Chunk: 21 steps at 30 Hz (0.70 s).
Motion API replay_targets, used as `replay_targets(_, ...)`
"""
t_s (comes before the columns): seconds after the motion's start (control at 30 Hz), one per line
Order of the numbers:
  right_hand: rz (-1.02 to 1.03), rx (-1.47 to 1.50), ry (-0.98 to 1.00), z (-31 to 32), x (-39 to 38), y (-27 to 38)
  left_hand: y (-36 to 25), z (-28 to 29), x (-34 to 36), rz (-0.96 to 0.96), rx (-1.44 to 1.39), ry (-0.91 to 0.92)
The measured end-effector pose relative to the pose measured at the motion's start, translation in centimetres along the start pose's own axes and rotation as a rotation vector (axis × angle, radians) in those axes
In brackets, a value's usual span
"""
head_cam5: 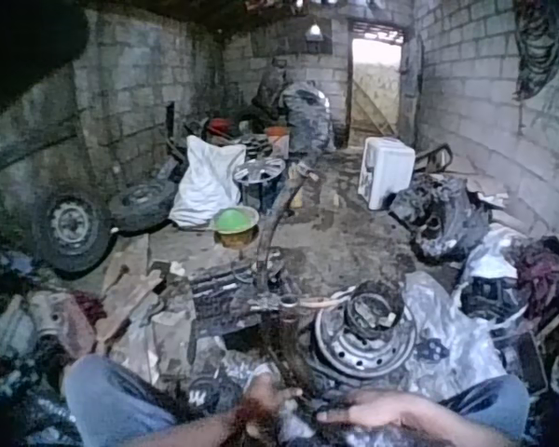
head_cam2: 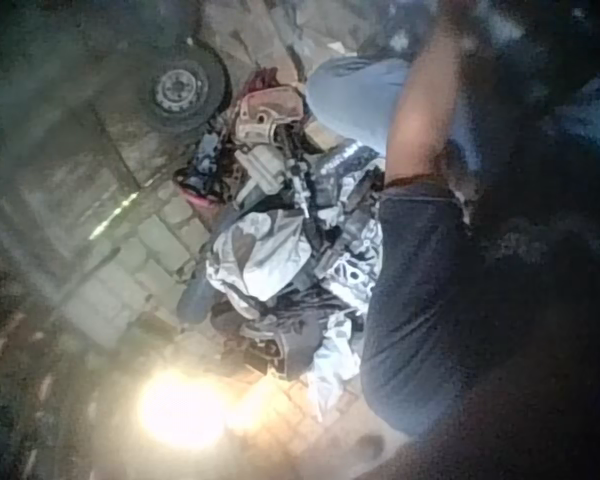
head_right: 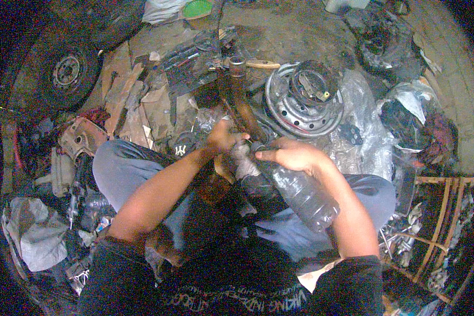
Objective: The person sits on the floor and works on a curved metal pipe. They use a hammer to strike the pipe, scrape its surface with a tool, and apply liquid from a plastic bottle. The person continues to hammer and scrape the pipe repeatedly.
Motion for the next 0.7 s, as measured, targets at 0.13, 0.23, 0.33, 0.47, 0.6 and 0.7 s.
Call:
replay_targets(0.13, -0.031, -0.079, -0.026, 0.5, -0.9, 1.2, 0.6, -0.1, 0.0, 0.023, -0.02, -0.039)
replay_targets(0.23, -0.055, -0.05, -0.062, 0.9, -0.7, 0.5, -0.8, 0.3, -0.4, -0.029, -0.113, -0.115)
replay_targets(0.33, 0.052, 0.017, -0.126, 1.5, 0.2, -0.1, -0.8, 0.1, -0.3, -0.025, -0.222, -0.088)
replay_targets(0.47, 0.026, 0.028, -0.165, 2.4, -0.9, 1.4, -0.7, 1.0, -0.2, 0.003, -0.214, -0.14)
replay_targets(0.6, 0.099, -0.015, -0.325, 3.8, -0.5, 0.7, -0.1, 1.9, 0.5, -0.004, -0.588, -0.214)
replay_targets(0.7, 0.119, 0.002, -0.368, 4.2, -1.0, 1.4, -0.6, 3.4, 0.3, 0.043, -0.558, -0.329)
Point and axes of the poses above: each hand's wrist, its own x-axis towards the middle knuckle, its own z-axis out of the back of the hand, y = z × x, the point moved 9 cm from there along x, towards the middle knuckle, and after that the axes turned 5 degrees about x, right-handed, at the moved point
